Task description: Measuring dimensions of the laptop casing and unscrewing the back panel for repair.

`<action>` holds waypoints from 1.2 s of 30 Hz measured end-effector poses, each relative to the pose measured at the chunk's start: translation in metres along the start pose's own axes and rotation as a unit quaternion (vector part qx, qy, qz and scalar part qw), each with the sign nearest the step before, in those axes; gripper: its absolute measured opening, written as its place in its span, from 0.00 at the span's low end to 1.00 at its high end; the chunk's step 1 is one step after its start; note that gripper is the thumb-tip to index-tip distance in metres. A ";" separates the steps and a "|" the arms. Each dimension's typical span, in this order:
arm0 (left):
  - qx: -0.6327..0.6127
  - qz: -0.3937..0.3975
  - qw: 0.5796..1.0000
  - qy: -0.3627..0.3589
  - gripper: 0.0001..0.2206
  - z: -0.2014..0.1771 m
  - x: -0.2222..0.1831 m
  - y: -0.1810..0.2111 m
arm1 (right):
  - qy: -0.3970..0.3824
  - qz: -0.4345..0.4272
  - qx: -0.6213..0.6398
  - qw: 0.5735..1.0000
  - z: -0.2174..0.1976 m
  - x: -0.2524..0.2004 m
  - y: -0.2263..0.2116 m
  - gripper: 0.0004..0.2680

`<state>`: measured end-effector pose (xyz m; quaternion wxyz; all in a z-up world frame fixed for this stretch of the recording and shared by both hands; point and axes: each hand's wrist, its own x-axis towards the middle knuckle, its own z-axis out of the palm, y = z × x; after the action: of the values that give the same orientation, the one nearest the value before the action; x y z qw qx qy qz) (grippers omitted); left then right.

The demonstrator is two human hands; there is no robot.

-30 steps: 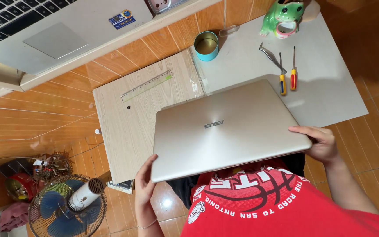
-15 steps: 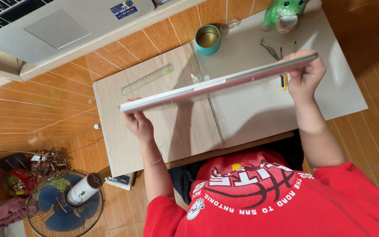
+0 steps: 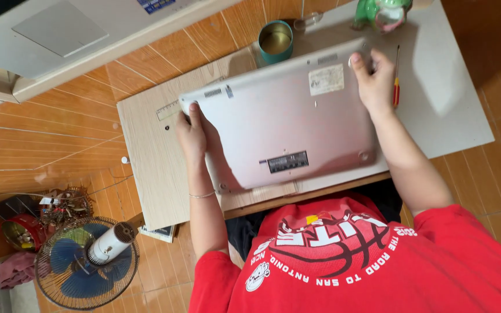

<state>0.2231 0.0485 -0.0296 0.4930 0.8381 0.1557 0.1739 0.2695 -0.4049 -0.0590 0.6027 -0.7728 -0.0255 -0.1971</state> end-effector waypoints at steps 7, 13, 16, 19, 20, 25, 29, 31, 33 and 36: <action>0.051 -0.090 0.995 -0.007 0.24 0.022 -0.014 -0.032 | -0.014 0.015 -0.133 0.991 0.011 -0.002 0.020 0.19; 0.151 -0.082 0.985 0.007 0.26 0.026 -0.036 -0.051 | -0.014 -0.011 -0.257 0.966 0.016 -0.016 0.022 0.21; 0.172 -0.077 0.982 0.000 0.26 0.025 -0.046 -0.053 | -0.029 0.007 -0.284 0.958 0.019 -0.026 0.020 0.19; 0.209 -0.070 0.975 -0.015 0.26 0.025 -0.057 -0.056 | -0.037 0.005 -0.316 0.948 0.018 -0.038 0.022 0.18; 0.234 -0.061 0.970 -0.021 0.26 0.026 -0.060 -0.057 | -0.038 -0.001 -0.332 0.942 0.018 -0.042 0.022 0.18; 0.283 -0.008 0.959 -0.027 0.24 0.017 -0.069 -0.011 | -0.067 0.000 -0.363 0.929 0.009 -0.049 -0.003 0.18; 0.312 0.106 0.943 -0.047 0.22 0.028 -0.056 0.033 | -0.080 -0.035 -0.407 0.909 0.009 -0.043 -0.022 0.19; 0.261 0.163 0.946 -0.107 0.21 0.064 -0.032 0.044 | -0.081 -0.081 -0.418 0.901 0.023 -0.035 -0.030 0.19; 0.205 0.219 0.940 -0.163 0.20 0.105 -0.013 0.061 | -0.082 -0.130 -0.430 0.890 0.040 -0.024 -0.044 0.19; 0.225 0.289 0.915 -0.171 0.24 0.164 0.016 0.081 | -0.209 -0.105 -0.357 0.904 0.079 -0.010 -0.052 0.14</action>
<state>0.3180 -0.1094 -0.0303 0.2391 0.9522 -0.1453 0.1231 0.2672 -0.3146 -0.0303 0.2431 -0.9527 -0.1597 -0.0885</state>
